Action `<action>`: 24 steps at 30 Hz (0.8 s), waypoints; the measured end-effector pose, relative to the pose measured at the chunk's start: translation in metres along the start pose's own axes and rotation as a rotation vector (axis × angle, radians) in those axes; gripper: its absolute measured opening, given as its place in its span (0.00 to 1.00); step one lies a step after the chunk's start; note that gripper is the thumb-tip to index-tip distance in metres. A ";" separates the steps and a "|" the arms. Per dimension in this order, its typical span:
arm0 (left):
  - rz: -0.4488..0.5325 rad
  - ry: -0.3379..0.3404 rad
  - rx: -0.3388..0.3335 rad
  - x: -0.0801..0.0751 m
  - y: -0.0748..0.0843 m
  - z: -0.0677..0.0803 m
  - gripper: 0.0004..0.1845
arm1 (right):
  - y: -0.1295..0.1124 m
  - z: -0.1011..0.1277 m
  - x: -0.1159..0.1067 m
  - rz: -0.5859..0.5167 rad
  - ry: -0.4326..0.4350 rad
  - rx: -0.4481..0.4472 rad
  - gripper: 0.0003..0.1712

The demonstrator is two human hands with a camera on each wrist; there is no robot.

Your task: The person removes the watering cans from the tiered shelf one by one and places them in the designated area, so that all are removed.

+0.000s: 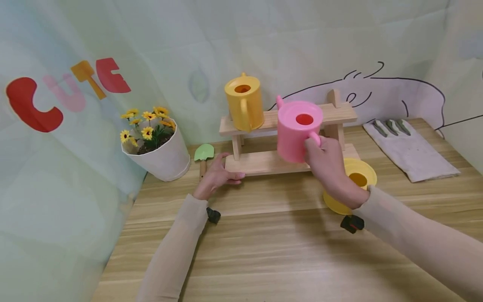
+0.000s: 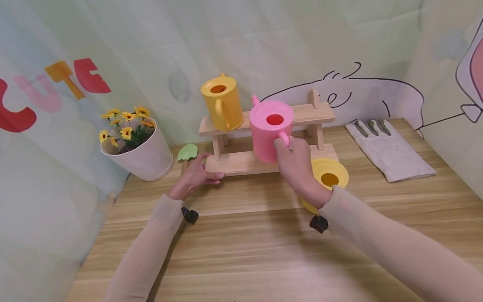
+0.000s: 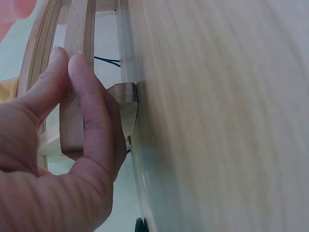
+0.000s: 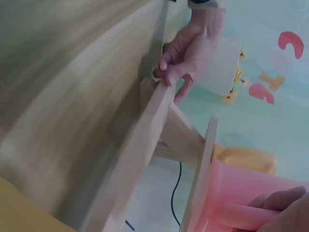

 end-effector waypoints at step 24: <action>0.039 -0.010 0.023 0.002 0.002 -0.001 0.57 | 0.045 0.048 0.000 0.017 -0.019 0.149 0.24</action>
Point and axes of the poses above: each hand's wrist, its own z-axis away from the middle knuckle, its own x-axis out of the palm, y = z × x, the point moved 10 cm from there along -z, towards the middle knuckle, and after that the axes turned 1 degree about y, right-handed, at the moved point
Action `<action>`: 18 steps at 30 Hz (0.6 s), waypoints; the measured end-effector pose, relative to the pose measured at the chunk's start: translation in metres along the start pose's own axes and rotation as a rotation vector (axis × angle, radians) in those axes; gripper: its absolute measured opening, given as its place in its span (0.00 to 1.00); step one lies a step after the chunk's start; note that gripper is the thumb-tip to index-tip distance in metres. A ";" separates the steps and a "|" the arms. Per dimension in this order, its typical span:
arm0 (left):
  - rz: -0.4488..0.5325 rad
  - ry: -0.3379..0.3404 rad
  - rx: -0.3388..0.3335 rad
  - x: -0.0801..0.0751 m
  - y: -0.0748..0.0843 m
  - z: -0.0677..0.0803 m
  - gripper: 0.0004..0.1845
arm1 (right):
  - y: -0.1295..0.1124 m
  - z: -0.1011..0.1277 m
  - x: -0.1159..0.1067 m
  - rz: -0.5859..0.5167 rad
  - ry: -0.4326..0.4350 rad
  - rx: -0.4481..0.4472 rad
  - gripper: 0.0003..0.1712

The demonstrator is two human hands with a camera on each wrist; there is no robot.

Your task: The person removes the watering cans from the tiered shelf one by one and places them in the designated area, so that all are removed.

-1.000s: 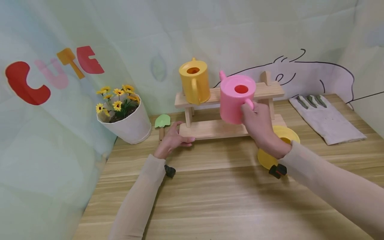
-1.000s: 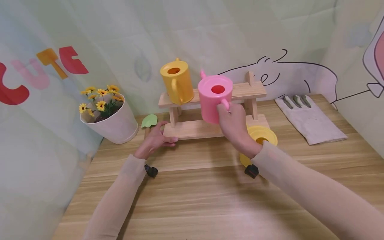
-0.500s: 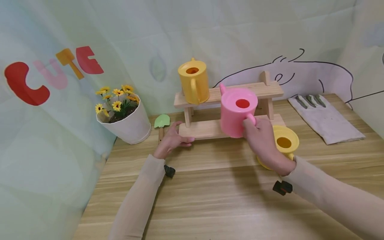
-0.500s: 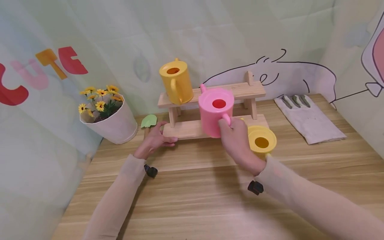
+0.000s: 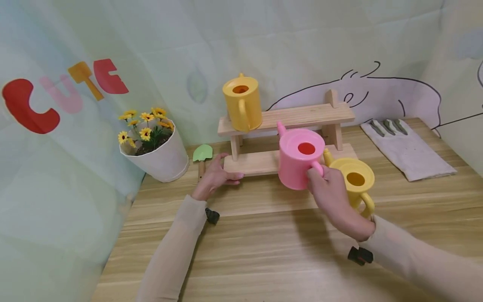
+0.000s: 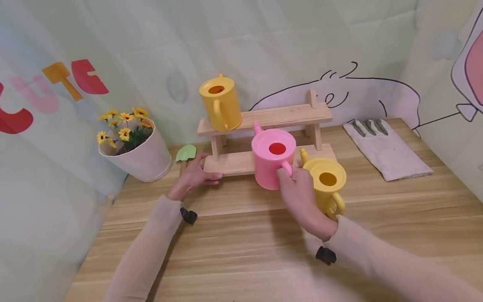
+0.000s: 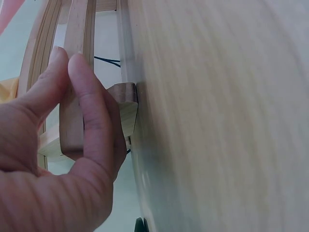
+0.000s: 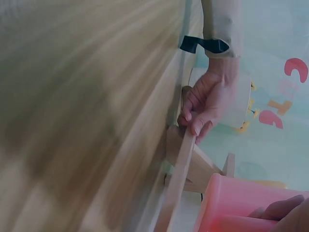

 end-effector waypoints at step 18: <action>-0.029 0.002 -0.014 -0.001 -0.003 -0.001 0.57 | 0.048 0.015 0.003 0.018 0.011 0.027 0.23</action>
Point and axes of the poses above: each hand's wrist, its own z-axis away from the middle knuckle, its own x-axis out of the palm, y = z × x, the point moved 10 cm from there along -z, towards the middle knuckle, and after that the axes turned 1 degree about y, right-handed, at the moved point
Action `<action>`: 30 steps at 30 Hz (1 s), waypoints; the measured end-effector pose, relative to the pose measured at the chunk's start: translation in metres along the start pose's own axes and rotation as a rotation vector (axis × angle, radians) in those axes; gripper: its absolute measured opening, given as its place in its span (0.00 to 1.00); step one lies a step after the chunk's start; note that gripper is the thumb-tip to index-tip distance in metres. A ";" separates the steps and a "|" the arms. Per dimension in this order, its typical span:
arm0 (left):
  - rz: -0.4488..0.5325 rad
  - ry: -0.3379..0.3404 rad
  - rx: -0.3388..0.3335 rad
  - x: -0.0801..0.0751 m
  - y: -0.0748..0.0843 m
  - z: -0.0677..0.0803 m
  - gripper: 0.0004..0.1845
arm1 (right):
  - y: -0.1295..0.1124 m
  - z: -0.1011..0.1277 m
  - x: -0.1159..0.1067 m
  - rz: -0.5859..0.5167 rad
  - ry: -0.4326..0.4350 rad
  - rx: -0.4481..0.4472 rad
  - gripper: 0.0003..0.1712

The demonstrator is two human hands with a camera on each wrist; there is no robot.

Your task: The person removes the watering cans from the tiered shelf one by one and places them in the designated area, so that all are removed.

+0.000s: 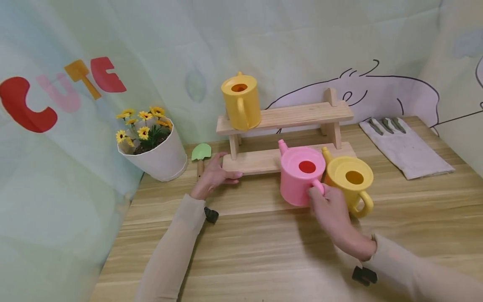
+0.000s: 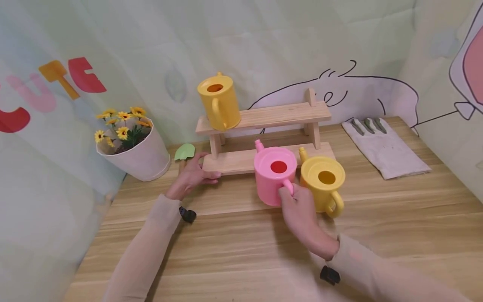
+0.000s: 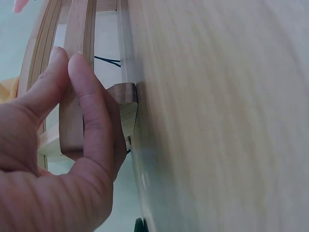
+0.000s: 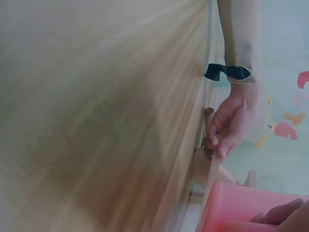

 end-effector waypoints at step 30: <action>0.024 0.000 0.003 0.001 0.001 0.001 0.58 | 0.027 0.011 0.006 0.021 0.011 0.039 0.22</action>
Point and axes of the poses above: each hand's wrist, its own z-axis away from the middle knuckle, its own x-axis out of the palm, y = z × x, the point moved 10 cm from there along -z, towards the middle knuckle, and after that the axes turned 1 degree about y, right-handed, at the moved point
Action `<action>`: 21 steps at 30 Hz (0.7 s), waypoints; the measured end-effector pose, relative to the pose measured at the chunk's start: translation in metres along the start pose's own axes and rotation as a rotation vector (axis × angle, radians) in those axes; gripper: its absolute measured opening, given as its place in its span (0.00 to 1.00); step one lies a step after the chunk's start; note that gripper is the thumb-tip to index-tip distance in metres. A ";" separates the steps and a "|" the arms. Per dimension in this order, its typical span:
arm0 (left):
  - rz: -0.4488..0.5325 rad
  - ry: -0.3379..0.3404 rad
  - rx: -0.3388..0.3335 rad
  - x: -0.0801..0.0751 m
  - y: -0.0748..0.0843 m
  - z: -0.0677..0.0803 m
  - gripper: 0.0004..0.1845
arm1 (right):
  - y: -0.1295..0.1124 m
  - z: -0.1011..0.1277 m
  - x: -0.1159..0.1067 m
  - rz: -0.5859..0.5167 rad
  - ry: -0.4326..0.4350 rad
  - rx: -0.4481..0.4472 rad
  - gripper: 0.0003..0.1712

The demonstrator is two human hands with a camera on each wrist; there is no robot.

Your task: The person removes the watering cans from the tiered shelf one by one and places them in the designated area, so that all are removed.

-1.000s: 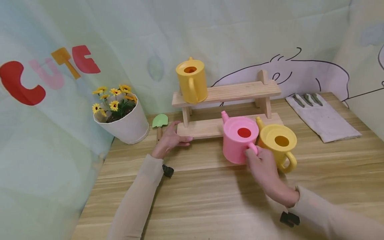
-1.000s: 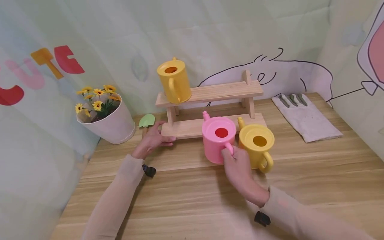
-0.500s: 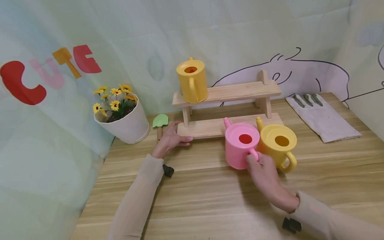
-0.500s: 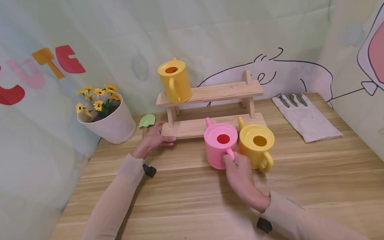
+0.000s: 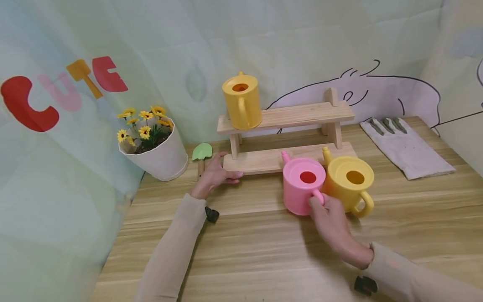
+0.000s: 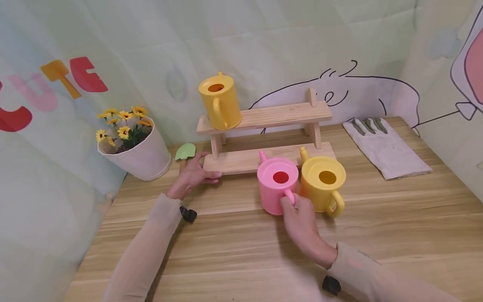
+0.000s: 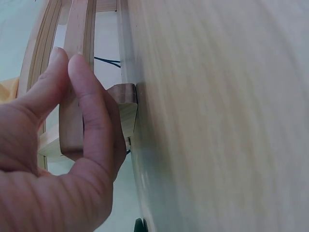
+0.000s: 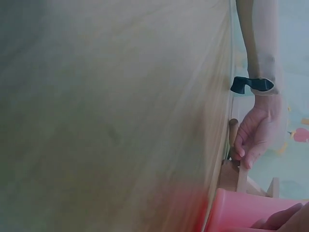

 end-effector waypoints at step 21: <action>-0.003 -0.004 0.015 0.000 -0.001 -0.002 0.57 | 0.034 -0.011 0.006 -0.015 -0.020 0.046 0.22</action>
Point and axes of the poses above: each hand's wrist, its own z-axis away from the middle knuckle, its own x-axis out of the palm, y = z × x, the point moved 10 cm from there along -z, towards the middle knuckle, and after that the axes turned 1 degree about y, right-handed, at the moved point
